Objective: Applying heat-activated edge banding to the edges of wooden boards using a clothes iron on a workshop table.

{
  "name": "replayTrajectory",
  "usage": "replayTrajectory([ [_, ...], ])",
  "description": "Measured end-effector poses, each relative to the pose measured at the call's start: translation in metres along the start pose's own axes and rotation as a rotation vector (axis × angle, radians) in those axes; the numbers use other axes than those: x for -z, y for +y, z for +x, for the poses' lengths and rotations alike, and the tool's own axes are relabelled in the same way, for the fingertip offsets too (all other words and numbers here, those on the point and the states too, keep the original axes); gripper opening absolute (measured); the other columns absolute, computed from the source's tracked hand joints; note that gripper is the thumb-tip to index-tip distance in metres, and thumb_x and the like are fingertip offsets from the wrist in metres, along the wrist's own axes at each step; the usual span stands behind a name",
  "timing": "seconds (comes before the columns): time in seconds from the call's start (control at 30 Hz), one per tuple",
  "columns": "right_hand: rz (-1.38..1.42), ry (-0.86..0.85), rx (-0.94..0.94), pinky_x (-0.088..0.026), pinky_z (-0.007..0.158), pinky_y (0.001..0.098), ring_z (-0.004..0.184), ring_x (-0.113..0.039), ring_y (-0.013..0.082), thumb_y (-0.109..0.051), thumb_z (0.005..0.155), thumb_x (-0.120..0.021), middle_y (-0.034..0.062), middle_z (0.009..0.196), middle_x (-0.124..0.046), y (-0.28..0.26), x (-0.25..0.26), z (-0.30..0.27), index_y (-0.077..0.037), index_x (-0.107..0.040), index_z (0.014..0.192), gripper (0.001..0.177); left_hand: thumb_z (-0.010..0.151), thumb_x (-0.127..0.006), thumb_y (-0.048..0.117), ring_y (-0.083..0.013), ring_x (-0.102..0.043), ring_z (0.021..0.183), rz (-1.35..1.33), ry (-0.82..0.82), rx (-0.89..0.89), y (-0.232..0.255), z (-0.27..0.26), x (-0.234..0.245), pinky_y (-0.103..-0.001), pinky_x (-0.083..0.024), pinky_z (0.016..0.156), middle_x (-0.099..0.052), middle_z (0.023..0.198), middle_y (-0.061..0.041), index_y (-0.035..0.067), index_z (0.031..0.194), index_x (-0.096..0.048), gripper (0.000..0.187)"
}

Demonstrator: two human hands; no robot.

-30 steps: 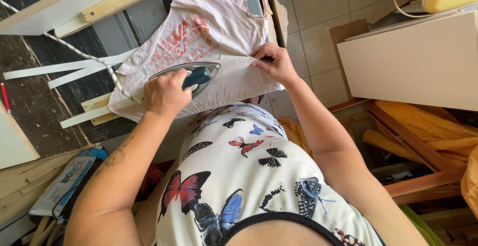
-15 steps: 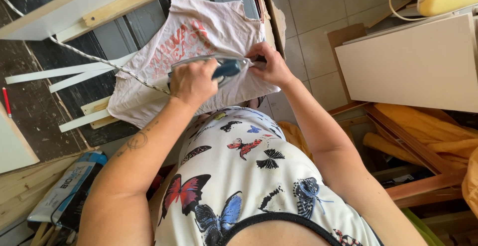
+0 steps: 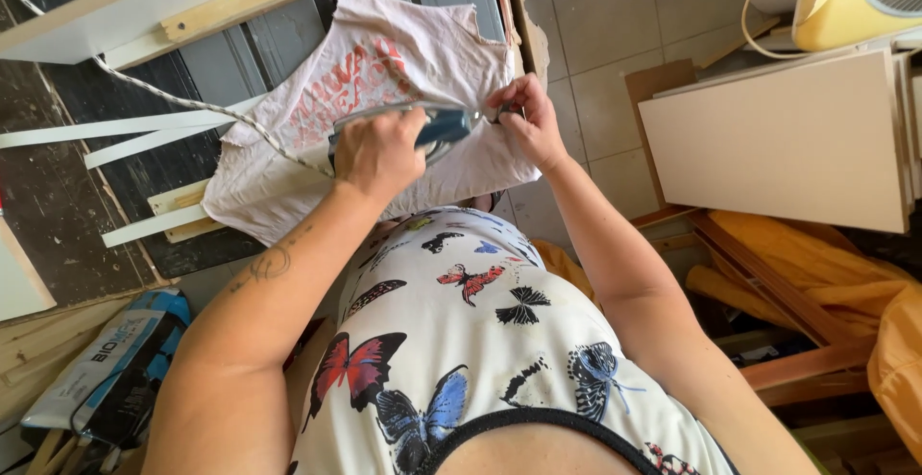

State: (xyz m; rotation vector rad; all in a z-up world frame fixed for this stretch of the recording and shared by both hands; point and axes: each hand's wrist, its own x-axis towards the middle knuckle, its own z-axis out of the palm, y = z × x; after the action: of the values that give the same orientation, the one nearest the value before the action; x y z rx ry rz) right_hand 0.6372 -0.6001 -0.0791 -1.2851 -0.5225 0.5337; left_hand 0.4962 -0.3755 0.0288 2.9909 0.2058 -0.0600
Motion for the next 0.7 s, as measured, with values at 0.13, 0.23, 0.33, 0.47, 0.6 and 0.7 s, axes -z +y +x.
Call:
replayTrajectory([
  [0.13, -0.350, -0.056, 0.072, -0.047, 0.089, 0.0330, 0.099, -0.069, 0.0227, -0.026, 0.082, -0.080, 0.0077, 0.111, -0.078, 0.006, 0.000, -0.003, -0.016, -0.064, 0.117, 0.039, 0.079, -0.071, 0.035, -0.0376, -0.077, 0.070, -0.016, -0.044, 0.041, -0.020, -0.035, -0.006, -0.053, -0.062, 0.069, -0.071, 0.075, -0.010, 0.020, 0.092, -0.064, 0.021],
  [0.23, -0.565, -0.137, 0.159, -0.046, 0.090, 0.0355, 0.102, -0.066, 0.0239, -0.047, 0.084, -0.086, 0.0026, 0.116, -0.075, -0.001, -0.011, -0.007, -0.021, -0.073, 0.126, 0.051, 0.083, -0.069, 0.039, -0.0365, -0.076, 0.070, 0.029, -0.026, 0.154, -0.044, -0.055, 0.006, -0.052, -0.062, 0.067, -0.070, 0.074, -0.009, 0.021, 0.093, -0.062, 0.022],
  [0.33, -0.647, -0.203, 0.232, -0.049, 0.087, 0.0393, 0.100, -0.067, 0.0282, -0.043, 0.089, -0.087, 0.0050, 0.113, -0.074, -0.008, -0.019, -0.001, -0.019, -0.077, 0.124, 0.043, 0.086, -0.068, 0.041, -0.0370, -0.077, 0.070, 0.033, -0.034, 0.286, -0.064, -0.073, 0.026, -0.053, -0.062, 0.066, -0.071, 0.074, -0.010, 0.019, 0.093, -0.061, 0.024],
  [0.47, -0.620, -0.223, 0.223, -0.055, 0.085, 0.0421, 0.097, -0.071, 0.0356, -0.024, 0.090, -0.089, 0.0119, 0.110, -0.074, -0.022, -0.023, 0.001, -0.014, -0.080, 0.118, 0.031, 0.089, -0.069, 0.037, -0.0348, -0.078, 0.069, 0.036, -0.040, 0.436, -0.079, -0.097, 0.044, -0.050, -0.063, 0.067, -0.074, 0.075, -0.010, 0.018, 0.092, -0.063, 0.020],
  [0.6, -0.616, -0.231, 0.166, -0.056, 0.084, 0.0389, 0.096, -0.072, 0.0314, -0.022, 0.089, -0.091, 0.0112, 0.111, -0.075, -0.029, -0.024, 0.000, -0.012, -0.079, 0.119, 0.034, 0.089, -0.065, 0.030, -0.0355, -0.078, 0.070, -0.004, -0.039, 0.466, -0.099, -0.115, 0.048, -0.050, -0.064, 0.068, -0.074, 0.075, -0.010, 0.016, 0.094, -0.064, 0.015],
  [0.7, -0.628, -0.239, 0.100, -0.056, 0.085, 0.0394, 0.097, -0.072, 0.0299, -0.022, 0.089, -0.092, 0.0123, 0.113, -0.076, -0.033, -0.023, -0.002, -0.012, -0.079, 0.121, 0.037, 0.086, -0.068, 0.030, -0.0372, -0.078, 0.071, -0.039, -0.021, 0.506, -0.109, -0.124, 0.049, -0.053, -0.063, 0.069, -0.075, 0.075, -0.011, 0.015, 0.094, -0.062, 0.018],
])
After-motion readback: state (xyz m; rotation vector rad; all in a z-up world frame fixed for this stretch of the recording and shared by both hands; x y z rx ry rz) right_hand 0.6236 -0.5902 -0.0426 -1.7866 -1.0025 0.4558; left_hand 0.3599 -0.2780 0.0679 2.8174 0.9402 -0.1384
